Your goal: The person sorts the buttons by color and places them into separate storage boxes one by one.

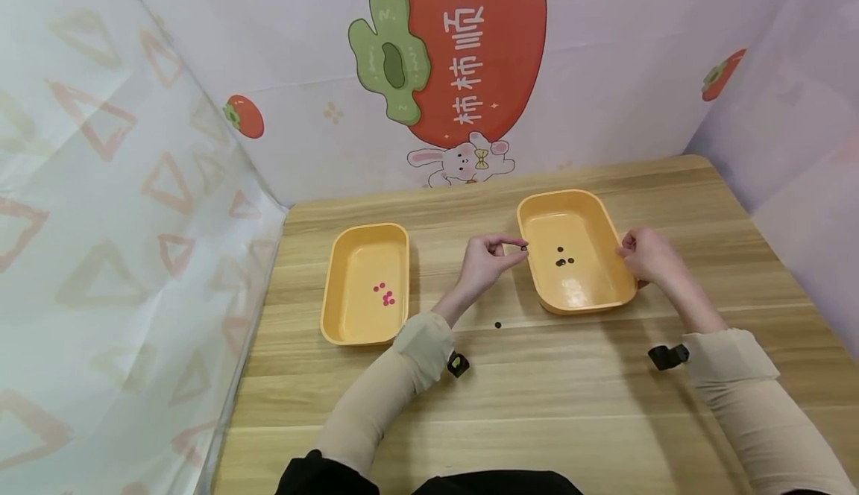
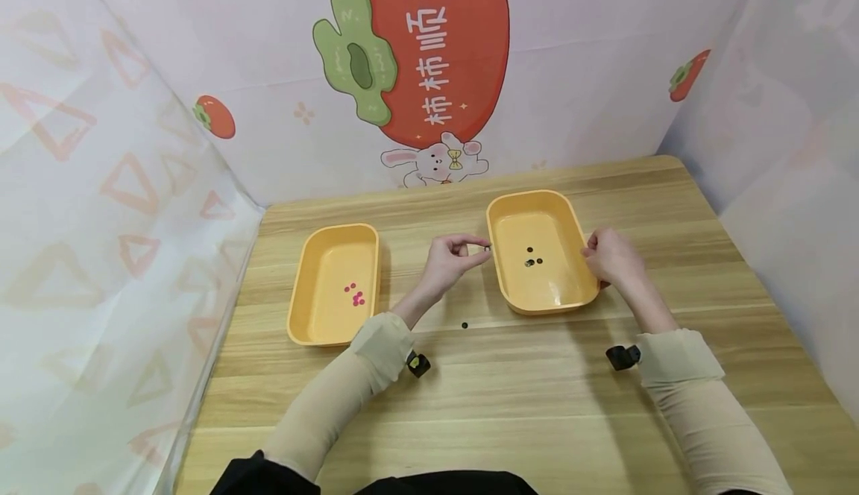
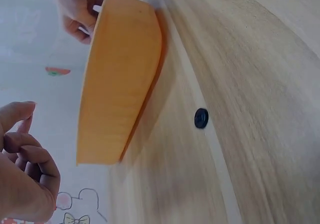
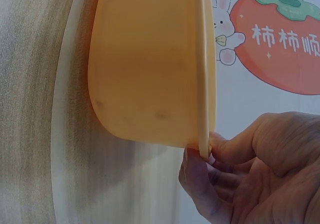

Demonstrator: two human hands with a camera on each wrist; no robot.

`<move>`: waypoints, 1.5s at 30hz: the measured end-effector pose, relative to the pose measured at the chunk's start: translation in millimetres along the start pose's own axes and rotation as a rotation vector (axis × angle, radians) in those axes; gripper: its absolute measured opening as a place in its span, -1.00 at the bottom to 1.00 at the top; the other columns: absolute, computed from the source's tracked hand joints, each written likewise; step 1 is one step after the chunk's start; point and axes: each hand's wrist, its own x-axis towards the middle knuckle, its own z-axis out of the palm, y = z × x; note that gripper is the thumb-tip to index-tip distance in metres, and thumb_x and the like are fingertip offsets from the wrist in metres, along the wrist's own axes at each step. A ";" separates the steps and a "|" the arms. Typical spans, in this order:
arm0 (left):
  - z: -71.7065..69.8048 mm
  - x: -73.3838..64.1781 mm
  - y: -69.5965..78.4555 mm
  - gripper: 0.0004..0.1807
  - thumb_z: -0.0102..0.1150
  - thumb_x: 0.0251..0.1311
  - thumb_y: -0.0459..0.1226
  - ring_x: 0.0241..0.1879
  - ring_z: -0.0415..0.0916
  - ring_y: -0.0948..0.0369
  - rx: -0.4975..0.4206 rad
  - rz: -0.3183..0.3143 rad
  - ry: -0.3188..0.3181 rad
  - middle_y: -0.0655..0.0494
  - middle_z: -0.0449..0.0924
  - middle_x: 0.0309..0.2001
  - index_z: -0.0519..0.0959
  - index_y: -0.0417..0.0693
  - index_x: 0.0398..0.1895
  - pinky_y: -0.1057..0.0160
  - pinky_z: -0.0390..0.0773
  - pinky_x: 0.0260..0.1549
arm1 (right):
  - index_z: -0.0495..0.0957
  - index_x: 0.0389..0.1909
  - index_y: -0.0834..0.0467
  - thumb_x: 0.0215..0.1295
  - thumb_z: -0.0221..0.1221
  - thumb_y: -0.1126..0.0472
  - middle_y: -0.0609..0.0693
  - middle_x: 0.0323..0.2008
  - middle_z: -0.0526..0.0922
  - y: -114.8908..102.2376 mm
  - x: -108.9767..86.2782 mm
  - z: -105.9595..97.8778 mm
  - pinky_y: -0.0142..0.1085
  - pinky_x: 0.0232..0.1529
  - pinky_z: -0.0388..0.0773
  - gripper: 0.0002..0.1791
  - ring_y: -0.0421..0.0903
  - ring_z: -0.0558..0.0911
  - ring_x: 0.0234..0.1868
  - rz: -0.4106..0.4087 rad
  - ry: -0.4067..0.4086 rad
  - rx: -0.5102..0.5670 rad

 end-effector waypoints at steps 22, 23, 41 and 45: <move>6.1 -5.4 -24.1 -0.57 0.58 0.29 -0.31 -0.65 0.25 0.40 0.141 0.001 -0.089 0.19 0.45 -0.67 0.77 -0.22 0.20 0.44 0.23 -0.65 | 0.45 -0.16 0.48 0.62 0.05 0.31 0.30 -0.33 0.56 -0.5 6.2 8.6 -0.11 -0.50 0.80 -0.76 0.01 0.70 -0.52 0.001 0.001 0.014; -0.1 -9.4 -25.6 -0.56 0.57 0.30 -0.31 -0.66 0.28 0.39 0.140 -0.005 -0.103 0.17 0.49 -0.66 0.76 -0.21 0.22 0.44 0.26 -0.65 | 0.45 -0.15 0.48 0.63 0.06 0.32 0.30 -0.33 0.56 -1.0 5.7 7.8 -0.10 -0.49 0.80 -0.77 0.02 0.70 -0.51 0.004 0.000 0.016; -44.3 -62.9 -40.3 -0.62 0.50 0.38 -0.32 -0.77 0.55 0.23 0.426 -0.188 -0.378 -0.20 0.77 -0.56 0.79 -0.06 0.24 0.28 0.60 -0.71 | -0.01 0.66 0.55 0.56 -0.02 0.42 0.64 0.00 0.65 -1.7 10.2 -9.2 -0.05 -0.49 0.81 -0.25 -0.03 0.77 -0.47 -0.017 -0.121 0.026; -40.7 -63.5 -46.5 -0.62 0.54 0.35 -0.28 -0.78 0.53 0.26 0.483 -0.198 -0.347 -0.05 0.73 -0.63 0.81 -0.01 0.22 0.29 0.60 -0.72 | -0.05 0.68 0.54 0.56 -0.02 0.43 0.66 0.02 0.64 -0.7 11.5 -8.6 -0.05 -0.50 0.81 -0.23 -0.03 0.77 -0.48 -0.028 -0.125 0.013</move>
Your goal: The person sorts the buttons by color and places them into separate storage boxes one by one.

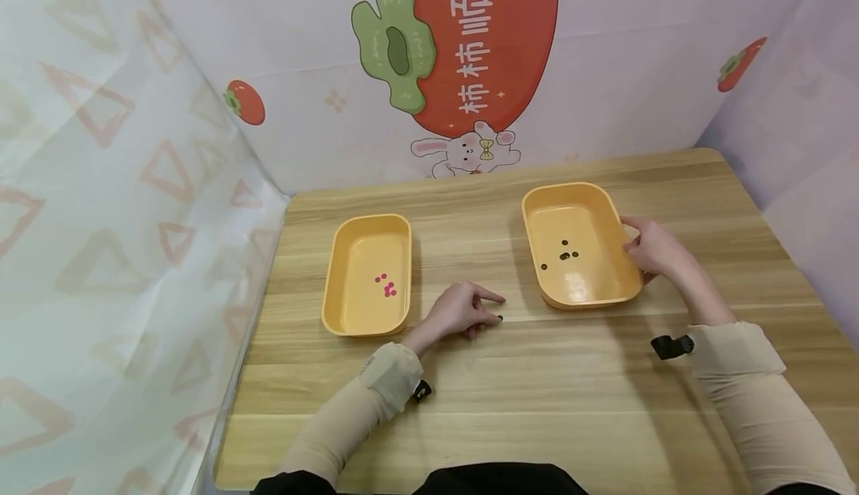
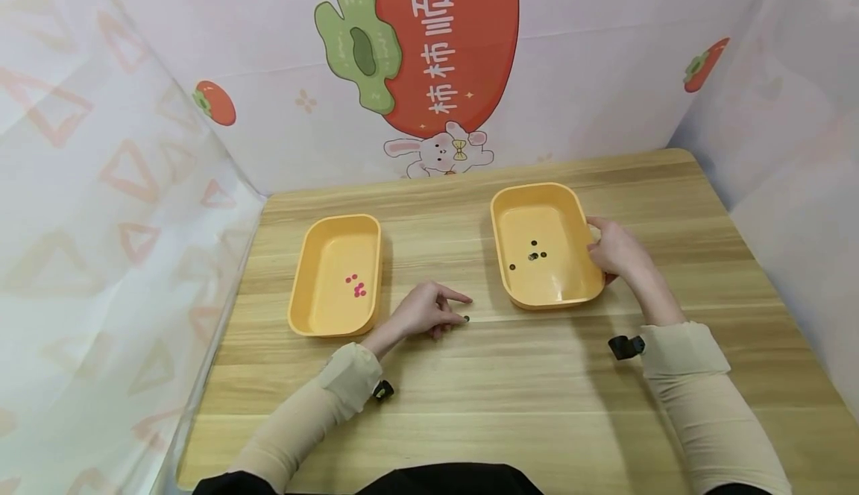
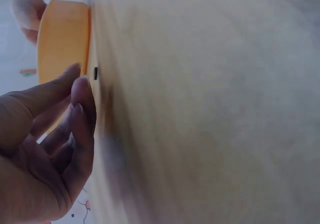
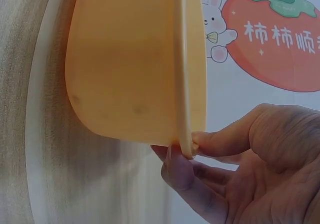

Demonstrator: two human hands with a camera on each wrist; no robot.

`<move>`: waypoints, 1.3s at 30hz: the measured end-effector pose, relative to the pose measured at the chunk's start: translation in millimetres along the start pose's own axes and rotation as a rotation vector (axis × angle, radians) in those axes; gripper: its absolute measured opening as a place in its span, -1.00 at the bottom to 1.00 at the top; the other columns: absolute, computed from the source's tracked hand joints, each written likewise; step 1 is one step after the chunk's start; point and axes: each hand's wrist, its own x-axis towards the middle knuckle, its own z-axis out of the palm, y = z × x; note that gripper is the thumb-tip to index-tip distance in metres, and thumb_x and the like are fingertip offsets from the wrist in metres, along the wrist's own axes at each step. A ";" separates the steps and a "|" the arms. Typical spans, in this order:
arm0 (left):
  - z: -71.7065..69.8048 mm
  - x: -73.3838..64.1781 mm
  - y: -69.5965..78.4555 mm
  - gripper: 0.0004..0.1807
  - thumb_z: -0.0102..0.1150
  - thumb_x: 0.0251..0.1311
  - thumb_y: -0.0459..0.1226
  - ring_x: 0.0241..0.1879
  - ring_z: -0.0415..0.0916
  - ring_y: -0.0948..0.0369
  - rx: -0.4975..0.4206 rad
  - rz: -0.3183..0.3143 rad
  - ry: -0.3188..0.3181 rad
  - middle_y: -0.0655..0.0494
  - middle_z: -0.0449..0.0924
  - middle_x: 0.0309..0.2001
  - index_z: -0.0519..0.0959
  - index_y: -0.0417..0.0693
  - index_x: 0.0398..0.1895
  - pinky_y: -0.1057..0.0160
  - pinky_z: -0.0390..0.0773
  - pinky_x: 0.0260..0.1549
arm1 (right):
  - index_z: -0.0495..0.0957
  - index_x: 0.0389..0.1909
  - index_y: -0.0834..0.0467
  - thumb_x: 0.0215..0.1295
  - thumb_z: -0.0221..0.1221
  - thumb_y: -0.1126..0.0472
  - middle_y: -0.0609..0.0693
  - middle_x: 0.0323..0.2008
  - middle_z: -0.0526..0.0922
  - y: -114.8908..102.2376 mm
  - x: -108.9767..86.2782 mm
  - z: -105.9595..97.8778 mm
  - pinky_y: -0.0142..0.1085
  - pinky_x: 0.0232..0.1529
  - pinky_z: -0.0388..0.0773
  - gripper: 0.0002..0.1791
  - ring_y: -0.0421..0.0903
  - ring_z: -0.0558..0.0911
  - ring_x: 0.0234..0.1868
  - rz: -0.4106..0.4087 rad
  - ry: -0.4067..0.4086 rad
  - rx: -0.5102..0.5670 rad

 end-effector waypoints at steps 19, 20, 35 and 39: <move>13.7 5.6 -7.5 -0.87 0.53 0.37 -0.24 -0.83 0.49 0.33 0.110 0.056 0.112 0.14 0.65 -0.66 0.85 0.03 -0.07 0.40 0.46 -0.66 | 0.14 0.28 0.56 0.60 -0.06 0.40 0.49 -0.17 0.60 -6.7 -0.6 0.4 -0.05 -0.50 0.81 -0.61 0.01 0.73 -0.50 0.013 -0.023 -0.015; 13.6 5.1 -7.3 -0.87 0.53 0.37 -0.24 -0.83 0.48 0.33 0.112 0.057 0.113 0.14 0.66 -0.65 0.85 0.04 -0.07 0.40 0.46 -0.65 | 0.14 0.29 0.56 0.60 -0.07 0.40 0.49 -0.17 0.60 -6.7 -0.4 0.5 -0.05 -0.50 0.81 -0.59 0.01 0.73 -0.50 0.012 -0.025 -0.016; 21.0 18.6 -32.8 -0.92 0.56 0.32 -0.09 -0.70 0.46 0.37 0.202 0.136 0.196 0.32 0.54 -0.68 0.89 0.26 -0.16 0.33 0.44 -0.59 | -0.22 0.71 0.50 0.57 -0.09 0.41 0.57 -0.14 0.67 -8.4 0.4 0.1 -0.02 -0.48 0.81 -0.18 0.00 0.75 -0.50 -0.013 -0.032 0.002; 26.4 23.4 -40.2 -0.95 0.55 0.33 -0.07 -0.60 0.42 0.38 0.258 0.152 0.213 0.35 0.54 -0.63 0.87 0.26 -0.23 0.34 0.40 -0.56 | -0.23 0.71 0.50 0.57 -0.09 0.42 0.59 -0.13 0.67 -8.6 -1.0 1.2 -0.04 -0.48 0.81 -0.18 0.01 0.76 -0.50 -0.008 -0.039 0.012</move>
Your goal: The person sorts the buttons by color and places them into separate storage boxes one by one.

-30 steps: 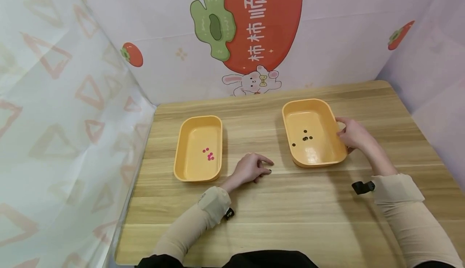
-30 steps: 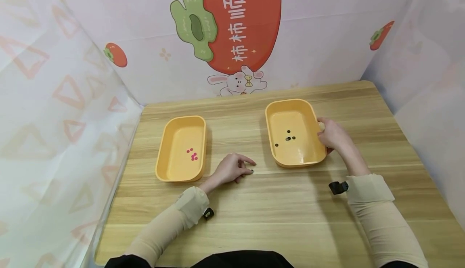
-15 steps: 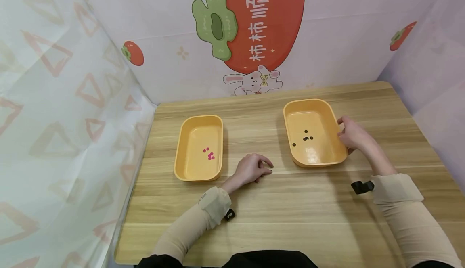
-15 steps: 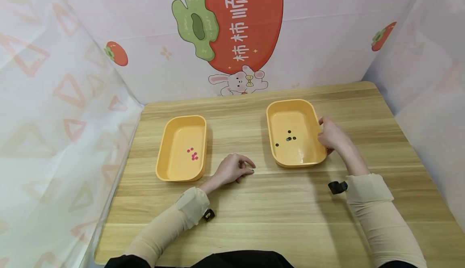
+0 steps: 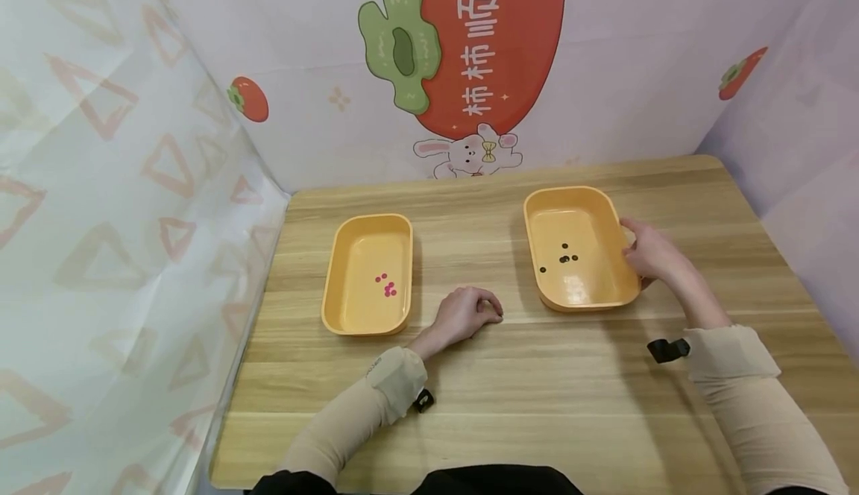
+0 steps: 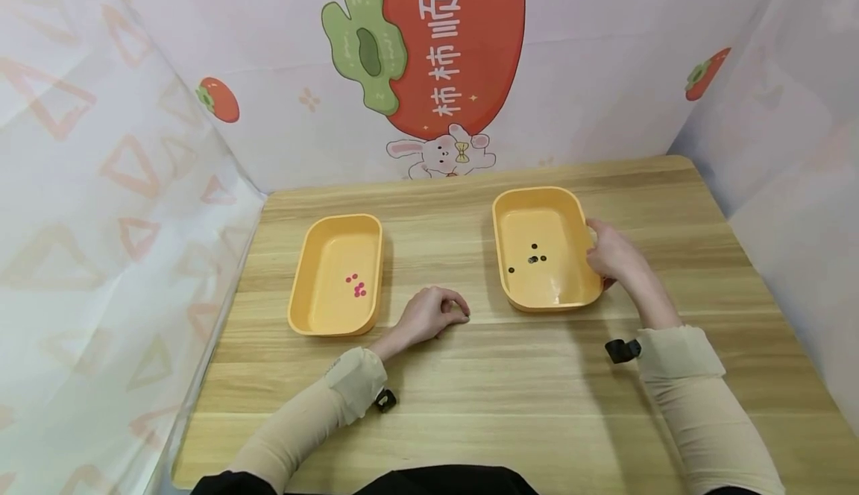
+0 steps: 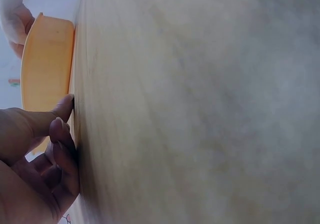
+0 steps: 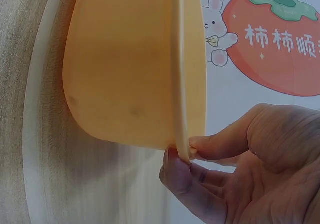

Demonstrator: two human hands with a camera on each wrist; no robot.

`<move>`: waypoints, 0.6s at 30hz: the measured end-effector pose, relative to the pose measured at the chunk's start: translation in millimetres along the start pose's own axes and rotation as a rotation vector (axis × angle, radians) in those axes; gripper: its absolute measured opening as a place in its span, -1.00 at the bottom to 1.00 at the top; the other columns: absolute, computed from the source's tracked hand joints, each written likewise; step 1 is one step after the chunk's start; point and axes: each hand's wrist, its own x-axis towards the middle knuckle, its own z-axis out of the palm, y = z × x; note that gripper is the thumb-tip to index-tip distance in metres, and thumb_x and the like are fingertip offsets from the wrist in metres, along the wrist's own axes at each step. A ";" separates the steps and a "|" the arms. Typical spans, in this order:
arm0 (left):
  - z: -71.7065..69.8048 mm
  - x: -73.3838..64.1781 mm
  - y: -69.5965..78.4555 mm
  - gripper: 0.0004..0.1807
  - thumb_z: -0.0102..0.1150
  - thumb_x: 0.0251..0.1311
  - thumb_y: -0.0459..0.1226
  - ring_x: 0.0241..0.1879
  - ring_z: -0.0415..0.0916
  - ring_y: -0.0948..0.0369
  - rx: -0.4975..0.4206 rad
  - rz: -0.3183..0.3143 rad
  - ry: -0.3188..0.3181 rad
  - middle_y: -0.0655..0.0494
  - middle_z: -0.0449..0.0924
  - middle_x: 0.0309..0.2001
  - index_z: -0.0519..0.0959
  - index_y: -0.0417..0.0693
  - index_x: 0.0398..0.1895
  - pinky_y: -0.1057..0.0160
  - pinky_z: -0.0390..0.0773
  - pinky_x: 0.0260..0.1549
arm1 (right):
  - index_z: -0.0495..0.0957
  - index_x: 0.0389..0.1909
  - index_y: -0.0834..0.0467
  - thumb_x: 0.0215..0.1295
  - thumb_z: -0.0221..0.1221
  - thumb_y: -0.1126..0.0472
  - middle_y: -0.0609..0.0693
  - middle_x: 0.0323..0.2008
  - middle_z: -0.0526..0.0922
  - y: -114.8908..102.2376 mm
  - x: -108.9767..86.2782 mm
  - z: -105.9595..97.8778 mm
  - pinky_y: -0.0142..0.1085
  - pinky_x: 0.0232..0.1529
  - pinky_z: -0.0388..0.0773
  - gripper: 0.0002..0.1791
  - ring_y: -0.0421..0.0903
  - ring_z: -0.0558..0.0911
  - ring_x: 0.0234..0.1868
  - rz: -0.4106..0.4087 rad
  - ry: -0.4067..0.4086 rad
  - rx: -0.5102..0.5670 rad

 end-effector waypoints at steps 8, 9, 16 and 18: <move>1.7 -1.2 -1.5 -0.89 0.55 0.33 -0.07 -0.59 0.42 0.42 0.019 -0.010 0.005 0.41 0.55 -0.63 0.79 0.25 -0.32 0.38 0.40 -0.55 | -0.24 0.70 0.53 0.58 -0.11 0.42 0.56 -0.15 0.66 0.1 0.3 0.4 -0.04 -0.50 0.80 -0.19 0.00 0.73 -0.52 0.003 0.000 -0.023; 2.4 -2.4 -1.6 -0.89 0.54 0.34 -0.08 -0.57 0.44 0.41 0.033 0.000 0.018 0.40 0.57 -0.61 0.77 0.25 -0.33 0.37 0.42 -0.53 | -0.24 0.70 0.53 0.58 -0.11 0.42 0.56 -0.15 0.66 0.3 0.5 0.5 -0.03 -0.50 0.80 -0.19 0.00 0.73 -0.52 0.005 0.000 -0.027; -18.4 -17.3 16.6 -0.98 0.35 0.37 -0.28 -0.55 0.57 0.48 -0.041 0.077 0.034 0.28 0.76 -0.49 0.71 0.01 -0.25 0.40 0.54 -0.34 | -0.24 0.70 0.53 0.60 -0.12 0.41 0.61 -0.07 0.63 0.0 0.5 2.3 -0.04 -0.49 0.80 -0.20 0.00 0.74 -0.51 0.019 0.000 -0.031; -28.7 -20.6 26.5 -0.97 0.37 0.38 -0.32 -0.56 0.62 0.49 -0.124 0.040 0.018 0.19 0.83 -0.45 0.71 -0.07 -0.21 0.44 0.57 -0.30 | -0.24 0.70 0.53 0.60 -0.12 0.41 0.61 -0.06 0.62 0.0 0.4 2.3 -0.04 -0.49 0.80 -0.20 0.00 0.74 -0.51 0.019 0.001 -0.031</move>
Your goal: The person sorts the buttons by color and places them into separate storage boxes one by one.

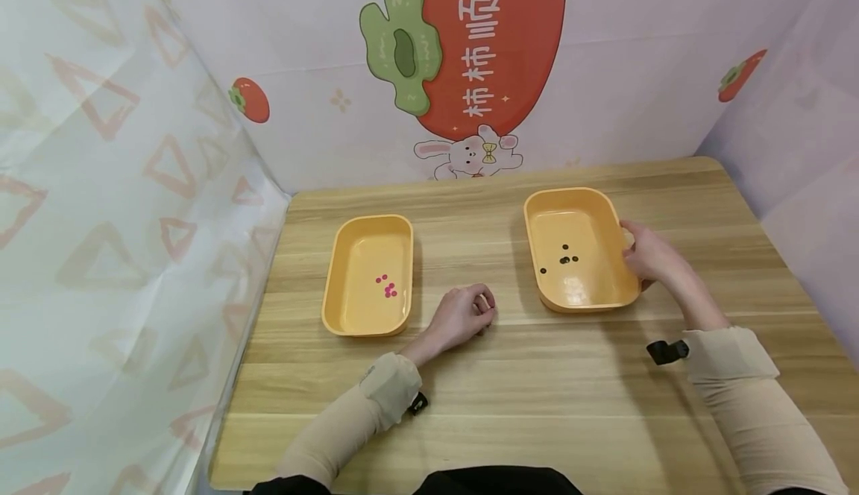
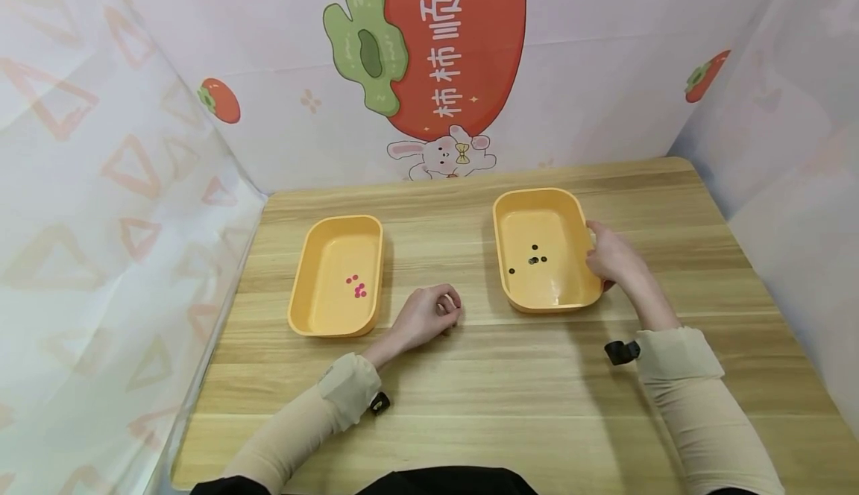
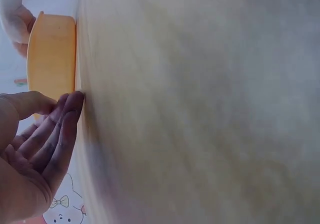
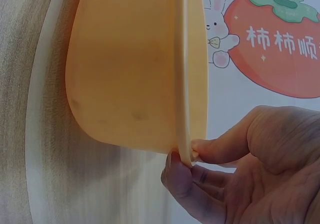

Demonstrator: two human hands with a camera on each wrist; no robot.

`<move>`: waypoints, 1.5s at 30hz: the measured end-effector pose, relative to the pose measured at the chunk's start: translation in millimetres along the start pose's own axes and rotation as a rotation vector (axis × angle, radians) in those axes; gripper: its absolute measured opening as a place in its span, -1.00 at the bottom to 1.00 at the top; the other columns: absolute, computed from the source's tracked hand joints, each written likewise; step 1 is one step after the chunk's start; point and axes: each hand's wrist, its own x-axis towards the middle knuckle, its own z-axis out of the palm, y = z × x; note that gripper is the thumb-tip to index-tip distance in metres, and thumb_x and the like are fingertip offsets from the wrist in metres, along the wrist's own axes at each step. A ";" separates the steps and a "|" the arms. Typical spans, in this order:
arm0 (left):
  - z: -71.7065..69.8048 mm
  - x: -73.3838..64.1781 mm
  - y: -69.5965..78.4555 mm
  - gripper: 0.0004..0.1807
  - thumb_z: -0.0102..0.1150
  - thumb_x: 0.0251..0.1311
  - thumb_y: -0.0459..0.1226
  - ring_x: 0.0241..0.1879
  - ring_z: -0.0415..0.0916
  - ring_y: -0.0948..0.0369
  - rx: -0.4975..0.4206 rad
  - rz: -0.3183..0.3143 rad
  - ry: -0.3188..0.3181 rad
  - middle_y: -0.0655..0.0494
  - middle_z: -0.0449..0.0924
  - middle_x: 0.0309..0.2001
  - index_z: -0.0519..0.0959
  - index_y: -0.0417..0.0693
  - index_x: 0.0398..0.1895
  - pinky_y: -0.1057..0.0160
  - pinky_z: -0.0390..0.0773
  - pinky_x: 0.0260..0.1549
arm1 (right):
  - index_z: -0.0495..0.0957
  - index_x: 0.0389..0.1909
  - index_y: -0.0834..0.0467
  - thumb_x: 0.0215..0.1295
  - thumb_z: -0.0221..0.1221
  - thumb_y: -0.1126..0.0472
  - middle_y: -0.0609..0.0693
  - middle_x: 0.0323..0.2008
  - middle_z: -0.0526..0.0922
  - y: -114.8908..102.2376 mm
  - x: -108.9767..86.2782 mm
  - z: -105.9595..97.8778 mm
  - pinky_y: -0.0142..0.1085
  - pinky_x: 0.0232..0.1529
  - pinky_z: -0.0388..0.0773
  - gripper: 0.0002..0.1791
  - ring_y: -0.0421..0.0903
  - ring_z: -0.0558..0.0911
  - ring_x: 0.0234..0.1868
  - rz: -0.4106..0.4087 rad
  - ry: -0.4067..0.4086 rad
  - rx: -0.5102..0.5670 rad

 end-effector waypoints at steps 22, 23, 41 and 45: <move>-6.2 1.7 14.7 -0.78 0.33 0.51 -0.37 -0.09 0.90 -0.04 -0.302 0.021 0.073 -0.10 0.92 -0.12 0.75 -0.33 0.09 0.49 0.64 -0.39 | -0.21 0.70 0.53 0.56 -0.13 0.40 0.53 -0.11 0.61 1.4 -1.1 3.5 -0.03 -0.49 0.80 -0.19 -0.01 0.72 -0.53 0.007 0.016 0.002; -6.8 2.2 15.3 -0.77 0.32 0.52 -0.37 -0.11 0.90 -0.06 -0.358 0.002 0.060 -0.14 0.91 -0.12 0.74 -0.35 0.10 0.45 0.67 -0.40 | -0.21 0.70 0.52 0.56 -0.13 0.40 0.52 -0.11 0.61 1.0 -1.3 3.5 -0.03 -0.48 0.80 -0.19 -0.01 0.72 -0.53 0.008 0.017 0.002; -13.5 9.2 16.9 -0.74 0.33 0.46 -0.47 -0.38 0.82 0.33 -0.771 -0.066 -0.009 -0.48 0.81 -0.14 0.69 -0.58 0.06 -0.04 0.88 -0.15 | -0.20 0.70 0.51 0.58 -0.14 0.39 0.48 -0.11 0.59 -0.2 -0.8 2.8 -0.02 -0.47 0.81 -0.21 -0.02 0.71 -0.55 0.021 0.022 -0.026; -12.0 10.5 14.7 -0.71 0.32 0.46 -0.49 -0.31 0.84 0.34 -0.753 -0.045 -0.021 -0.53 0.79 -0.09 0.67 -0.62 0.10 -0.10 0.86 -0.07 | -0.20 0.70 0.52 0.58 -0.15 0.39 0.47 -0.11 0.59 0.0 -0.6 2.7 -0.02 -0.47 0.81 -0.21 -0.02 0.71 -0.55 0.023 0.021 -0.026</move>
